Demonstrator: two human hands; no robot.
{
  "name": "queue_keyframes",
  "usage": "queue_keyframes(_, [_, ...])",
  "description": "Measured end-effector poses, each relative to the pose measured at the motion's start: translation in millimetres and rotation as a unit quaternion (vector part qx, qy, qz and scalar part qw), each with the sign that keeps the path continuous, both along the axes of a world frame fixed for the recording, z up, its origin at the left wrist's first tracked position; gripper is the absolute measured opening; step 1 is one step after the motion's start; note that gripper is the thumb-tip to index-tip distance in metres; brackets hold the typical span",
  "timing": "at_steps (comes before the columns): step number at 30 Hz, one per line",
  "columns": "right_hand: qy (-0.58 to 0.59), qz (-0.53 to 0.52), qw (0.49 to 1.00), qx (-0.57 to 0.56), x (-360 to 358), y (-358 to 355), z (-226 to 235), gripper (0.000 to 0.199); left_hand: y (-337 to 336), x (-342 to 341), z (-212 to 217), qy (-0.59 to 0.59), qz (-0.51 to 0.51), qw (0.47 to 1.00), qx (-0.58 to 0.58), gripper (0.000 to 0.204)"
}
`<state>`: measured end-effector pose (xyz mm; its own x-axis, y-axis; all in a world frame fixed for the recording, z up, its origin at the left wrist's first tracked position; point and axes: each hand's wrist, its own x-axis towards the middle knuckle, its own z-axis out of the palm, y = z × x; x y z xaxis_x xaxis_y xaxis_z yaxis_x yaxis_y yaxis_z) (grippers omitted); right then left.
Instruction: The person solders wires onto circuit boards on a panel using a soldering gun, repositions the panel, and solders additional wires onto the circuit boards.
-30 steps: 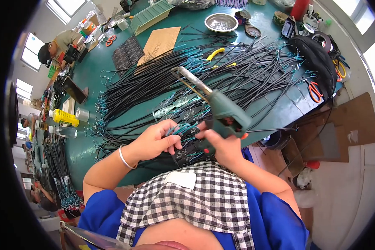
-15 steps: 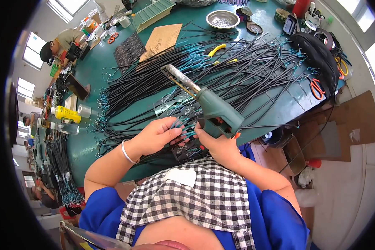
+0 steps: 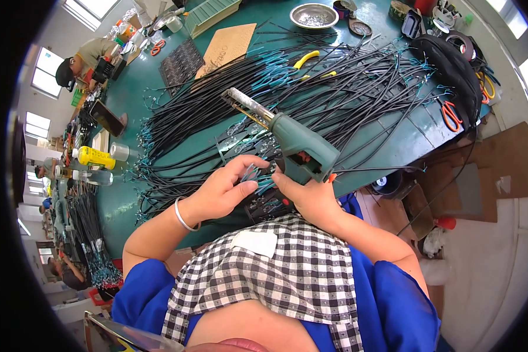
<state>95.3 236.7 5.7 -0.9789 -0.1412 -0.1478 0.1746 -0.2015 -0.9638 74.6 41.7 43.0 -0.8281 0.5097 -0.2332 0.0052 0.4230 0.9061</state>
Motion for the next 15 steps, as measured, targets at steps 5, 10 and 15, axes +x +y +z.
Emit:
queue_keyframes(5, [-0.029,0.007,0.999,-0.036,-2,0,-8,0.017,-4,0,-6,0.008,-0.029,0.996,0.086,0.018])
queue_keyframes(10, [-0.018,0.036,0.998,-0.040,-1,4,-9,0.046,-5,-1,-7,-0.052,0.047,0.994,0.084,0.013])
queue_keyframes(15, [-0.029,0.051,0.998,-0.036,0,3,-5,0.045,-1,-6,9,0.035,0.020,0.999,-0.006,0.011])
